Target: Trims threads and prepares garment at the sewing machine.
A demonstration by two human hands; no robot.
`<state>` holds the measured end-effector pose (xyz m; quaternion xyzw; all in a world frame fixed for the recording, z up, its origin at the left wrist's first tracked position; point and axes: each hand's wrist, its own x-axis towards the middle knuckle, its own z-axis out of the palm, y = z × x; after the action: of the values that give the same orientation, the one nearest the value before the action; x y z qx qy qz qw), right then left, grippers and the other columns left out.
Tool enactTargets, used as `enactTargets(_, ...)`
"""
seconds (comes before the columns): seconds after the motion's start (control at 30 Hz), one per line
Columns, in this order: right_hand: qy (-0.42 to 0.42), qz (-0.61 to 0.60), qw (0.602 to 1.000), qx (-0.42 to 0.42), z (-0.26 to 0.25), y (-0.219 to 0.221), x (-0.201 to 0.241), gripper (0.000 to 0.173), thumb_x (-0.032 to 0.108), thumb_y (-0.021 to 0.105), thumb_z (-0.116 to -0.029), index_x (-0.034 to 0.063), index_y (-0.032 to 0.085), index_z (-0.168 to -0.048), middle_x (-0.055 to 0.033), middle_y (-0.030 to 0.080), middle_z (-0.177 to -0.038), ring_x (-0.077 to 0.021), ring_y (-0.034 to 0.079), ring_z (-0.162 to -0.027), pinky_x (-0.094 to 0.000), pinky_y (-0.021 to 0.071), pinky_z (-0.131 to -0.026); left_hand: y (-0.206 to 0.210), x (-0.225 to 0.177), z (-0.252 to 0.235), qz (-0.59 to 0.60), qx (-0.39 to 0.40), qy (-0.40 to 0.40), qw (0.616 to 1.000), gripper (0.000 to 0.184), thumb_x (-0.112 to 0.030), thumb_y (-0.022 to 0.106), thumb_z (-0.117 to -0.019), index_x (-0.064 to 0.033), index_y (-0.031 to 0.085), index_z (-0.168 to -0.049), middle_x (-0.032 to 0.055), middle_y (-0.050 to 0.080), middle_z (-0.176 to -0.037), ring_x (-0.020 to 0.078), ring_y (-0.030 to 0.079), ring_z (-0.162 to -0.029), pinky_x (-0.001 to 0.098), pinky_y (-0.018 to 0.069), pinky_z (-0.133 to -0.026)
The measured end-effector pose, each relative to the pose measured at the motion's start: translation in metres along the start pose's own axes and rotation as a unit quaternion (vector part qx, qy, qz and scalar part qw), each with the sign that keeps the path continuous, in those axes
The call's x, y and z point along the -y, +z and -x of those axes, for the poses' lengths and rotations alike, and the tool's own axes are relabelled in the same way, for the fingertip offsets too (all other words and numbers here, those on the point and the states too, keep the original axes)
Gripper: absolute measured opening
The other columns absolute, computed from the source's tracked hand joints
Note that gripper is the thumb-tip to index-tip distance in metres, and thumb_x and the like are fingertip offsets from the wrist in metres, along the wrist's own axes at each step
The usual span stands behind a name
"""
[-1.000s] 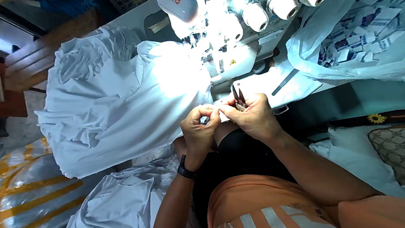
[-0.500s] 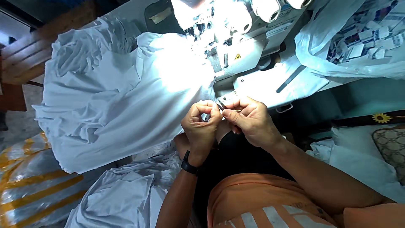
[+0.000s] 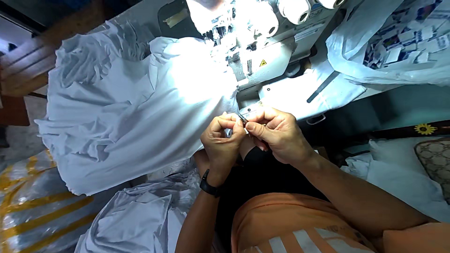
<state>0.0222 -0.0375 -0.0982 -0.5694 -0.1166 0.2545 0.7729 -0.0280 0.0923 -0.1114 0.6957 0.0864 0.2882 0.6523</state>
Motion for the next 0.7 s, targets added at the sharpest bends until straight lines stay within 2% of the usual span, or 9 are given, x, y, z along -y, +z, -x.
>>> enactTargets(0.1,-0.010,-0.006,1.000,-0.013,-0.002,-0.003,0.003,0.013,0.003,0.059,-0.0993,0.0118,0.061,-0.089,0.0050,0.062,-0.070,0.0019,0.048,-0.046,-0.0120,0.0416,-0.042,-0.009,-0.005,-0.007,-0.030,0.046,-0.017,0.998,0.012,0.002,0.066,-0.0882,-0.0073,0.065,-0.081,-0.0004,0.071,-0.097,0.0041,0.067,-0.093,0.0206,0.0566,-0.080)
enactTargets(0.17,-0.029,0.037,0.999,0.002,-0.007,-0.013,0.009,0.007,0.005,0.061,-0.0983,0.0118,0.063,-0.095,0.0060,0.063,-0.074,0.0022,0.049,-0.048,-0.0121,0.0428,-0.043,-0.021,-0.013,-0.014,-0.060,0.106,-0.036,0.992,0.008,-0.003,0.065,-0.0944,-0.0045,0.067,-0.087,0.0011,0.067,-0.109,0.0050,0.065,-0.101,0.0221,0.0564,-0.086)
enactTargets(0.23,-0.037,0.125,0.990,0.055,-0.015,-0.024,0.017,0.013,0.011,0.068,-0.0927,0.0108,0.067,-0.106,0.0078,0.063,-0.080,0.0032,0.048,-0.051,-0.0112,0.0417,-0.044,-0.028,-0.021,-0.021,-0.093,0.131,-0.058,0.985,0.005,-0.004,0.068,-0.0951,-0.0055,0.069,-0.091,-0.0044,0.071,-0.092,-0.0012,0.066,-0.082,0.0175,0.0563,-0.074)
enactTargets(0.3,-0.052,0.191,0.975,0.101,-0.023,-0.028,0.024,0.022,0.017,0.074,-0.0871,0.0097,0.071,-0.107,0.0101,0.057,-0.076,0.0039,0.045,-0.054,-0.0101,0.0381,-0.046,-0.031,-0.026,-0.026,-0.121,0.164,-0.075,0.976,0.005,-0.003,0.069,-0.0941,-0.0051,0.068,-0.090,-0.0066,0.068,-0.078,-0.0048,0.060,-0.066,0.0130,0.0516,-0.062)
enactTargets(0.37,-0.086,0.215,0.965,0.127,-0.029,-0.026,0.029,0.005,0.011,0.074,-0.0888,0.0084,0.072,-0.093,0.0081,0.060,-0.073,0.0039,0.050,-0.056,-0.0098,0.0421,-0.049,-0.031,-0.029,-0.031,-0.131,0.191,-0.080,0.970,0.005,-0.003,0.069,-0.0939,-0.0037,0.069,-0.089,-0.0058,0.067,-0.074,-0.0051,0.059,-0.063,0.0121,0.0497,-0.059)
enactTargets(0.47,-0.131,0.215,0.964,0.085,-0.034,-0.015,0.031,0.014,0.003,0.069,-0.0914,0.0094,0.067,-0.079,0.0083,0.059,-0.065,0.0048,0.050,-0.054,-0.0097,0.0407,-0.048,-0.037,-0.028,-0.037,-0.104,0.214,-0.093,0.967,0.002,-0.006,0.067,-0.0954,-0.0054,0.068,-0.095,-0.0059,0.067,-0.081,-0.0029,0.062,-0.070,0.0145,0.0524,-0.066)
enactTargets(0.57,-0.164,0.169,0.971,0.026,-0.038,-0.008,0.030,0.013,0.003,0.067,-0.0932,0.0115,0.066,-0.083,0.0101,0.060,-0.071,0.0059,0.050,-0.057,-0.0093,0.0426,-0.051,-0.040,-0.025,-0.037,-0.028,0.130,-0.149,0.980,0.009,-0.002,0.070,-0.0905,-0.0095,0.070,-0.095,-0.0060,0.070,-0.082,0.0004,0.065,-0.072,0.0190,0.0562,-0.068)
enactTargets(0.63,-0.165,0.132,0.977,0.002,-0.039,-0.003,0.026,0.014,0.003,0.067,-0.0927,0.0128,0.065,-0.083,0.0109,0.059,-0.071,0.0061,0.048,-0.055,-0.0093,0.0413,-0.050,-0.035,-0.024,-0.036,0.108,0.052,-0.186,0.975,0.017,0.001,0.062,-0.0958,-0.0146,0.069,-0.093,-0.0051,0.072,-0.088,0.0048,0.069,-0.082,0.0252,0.0594,-0.080)
enactTargets(0.7,-0.158,0.113,0.981,0.002,-0.038,0.002,0.024,0.014,0.005,0.068,-0.0925,0.0135,0.065,-0.082,0.0112,0.058,-0.068,0.0054,0.046,-0.052,-0.0104,0.0401,-0.047,-0.026,-0.024,-0.036,0.245,0.010,-0.219,0.944,0.023,-0.007,0.052,-0.1040,-0.0184,0.069,-0.094,-0.0034,0.072,-0.090,0.0080,0.071,-0.087,0.0289,0.0600,-0.085)
